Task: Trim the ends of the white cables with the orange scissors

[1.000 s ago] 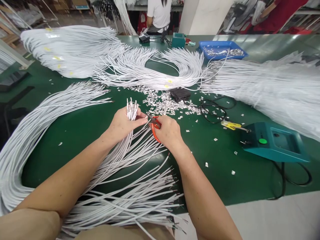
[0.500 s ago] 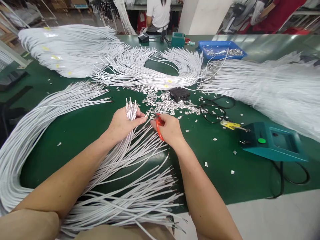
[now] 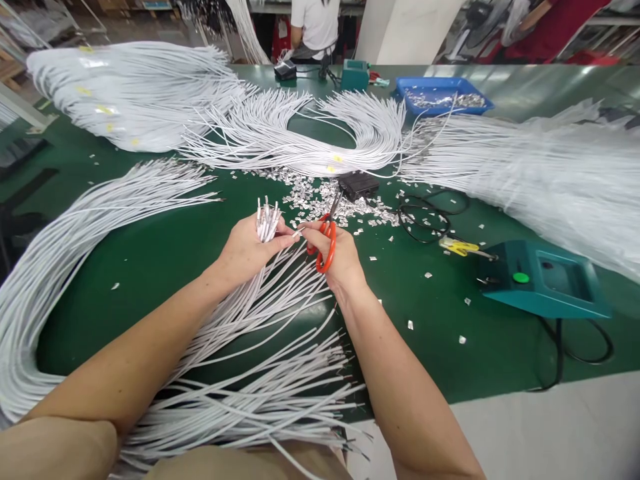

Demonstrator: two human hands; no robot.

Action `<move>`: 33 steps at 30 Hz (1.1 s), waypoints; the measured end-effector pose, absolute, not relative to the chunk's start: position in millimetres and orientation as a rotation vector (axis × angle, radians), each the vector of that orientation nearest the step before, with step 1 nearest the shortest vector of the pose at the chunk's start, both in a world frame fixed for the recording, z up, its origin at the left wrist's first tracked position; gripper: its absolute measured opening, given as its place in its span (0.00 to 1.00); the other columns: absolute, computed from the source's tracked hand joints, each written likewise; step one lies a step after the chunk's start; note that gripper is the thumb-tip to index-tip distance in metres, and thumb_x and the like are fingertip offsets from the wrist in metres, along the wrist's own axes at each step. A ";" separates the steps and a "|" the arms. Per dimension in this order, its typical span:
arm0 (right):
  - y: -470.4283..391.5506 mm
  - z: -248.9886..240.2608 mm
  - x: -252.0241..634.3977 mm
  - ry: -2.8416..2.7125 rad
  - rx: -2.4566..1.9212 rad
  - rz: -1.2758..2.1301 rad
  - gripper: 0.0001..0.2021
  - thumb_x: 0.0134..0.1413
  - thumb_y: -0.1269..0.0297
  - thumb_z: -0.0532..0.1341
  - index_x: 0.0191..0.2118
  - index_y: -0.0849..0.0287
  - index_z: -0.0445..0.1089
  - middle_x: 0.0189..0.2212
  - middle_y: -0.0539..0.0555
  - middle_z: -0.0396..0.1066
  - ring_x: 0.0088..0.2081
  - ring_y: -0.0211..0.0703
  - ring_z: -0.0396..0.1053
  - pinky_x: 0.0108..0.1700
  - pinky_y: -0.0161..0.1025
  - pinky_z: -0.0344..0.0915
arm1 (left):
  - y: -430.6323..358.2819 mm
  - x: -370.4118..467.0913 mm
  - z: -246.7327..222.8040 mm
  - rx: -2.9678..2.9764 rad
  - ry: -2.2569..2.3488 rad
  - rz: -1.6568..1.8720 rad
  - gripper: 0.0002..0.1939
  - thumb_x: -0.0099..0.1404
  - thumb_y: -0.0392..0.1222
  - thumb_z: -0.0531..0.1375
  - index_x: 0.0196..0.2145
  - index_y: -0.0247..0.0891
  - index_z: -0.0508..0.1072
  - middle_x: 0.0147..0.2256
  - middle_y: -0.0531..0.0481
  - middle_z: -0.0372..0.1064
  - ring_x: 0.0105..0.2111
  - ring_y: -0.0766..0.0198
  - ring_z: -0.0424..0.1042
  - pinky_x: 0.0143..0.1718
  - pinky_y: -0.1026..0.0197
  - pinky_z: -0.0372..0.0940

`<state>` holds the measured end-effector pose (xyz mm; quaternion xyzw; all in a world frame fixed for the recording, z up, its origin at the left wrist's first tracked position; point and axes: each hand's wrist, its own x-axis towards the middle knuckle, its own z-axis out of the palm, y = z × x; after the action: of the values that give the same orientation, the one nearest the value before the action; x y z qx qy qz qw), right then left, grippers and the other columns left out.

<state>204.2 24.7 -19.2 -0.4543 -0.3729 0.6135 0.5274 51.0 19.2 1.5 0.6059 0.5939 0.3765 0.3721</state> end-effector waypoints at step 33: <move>24.7 -21.5 206.1 -0.943 -1.044 1.617 0.12 0.38 0.57 0.70 0.27 0.60 0.75 0.20 0.46 0.65 0.25 0.33 0.60 0.32 0.36 0.58 | 26.2 36.3 -0.1 1.339 1.231 0.754 0.12 0.54 0.45 0.68 0.30 0.38 0.70 0.26 0.54 0.72 0.32 0.63 0.72 0.38 0.59 0.62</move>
<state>206.1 24.7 -21.5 -0.4278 -0.3861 0.6624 0.4787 36.3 26.2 -0.1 0.5666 0.5206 0.3192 0.5532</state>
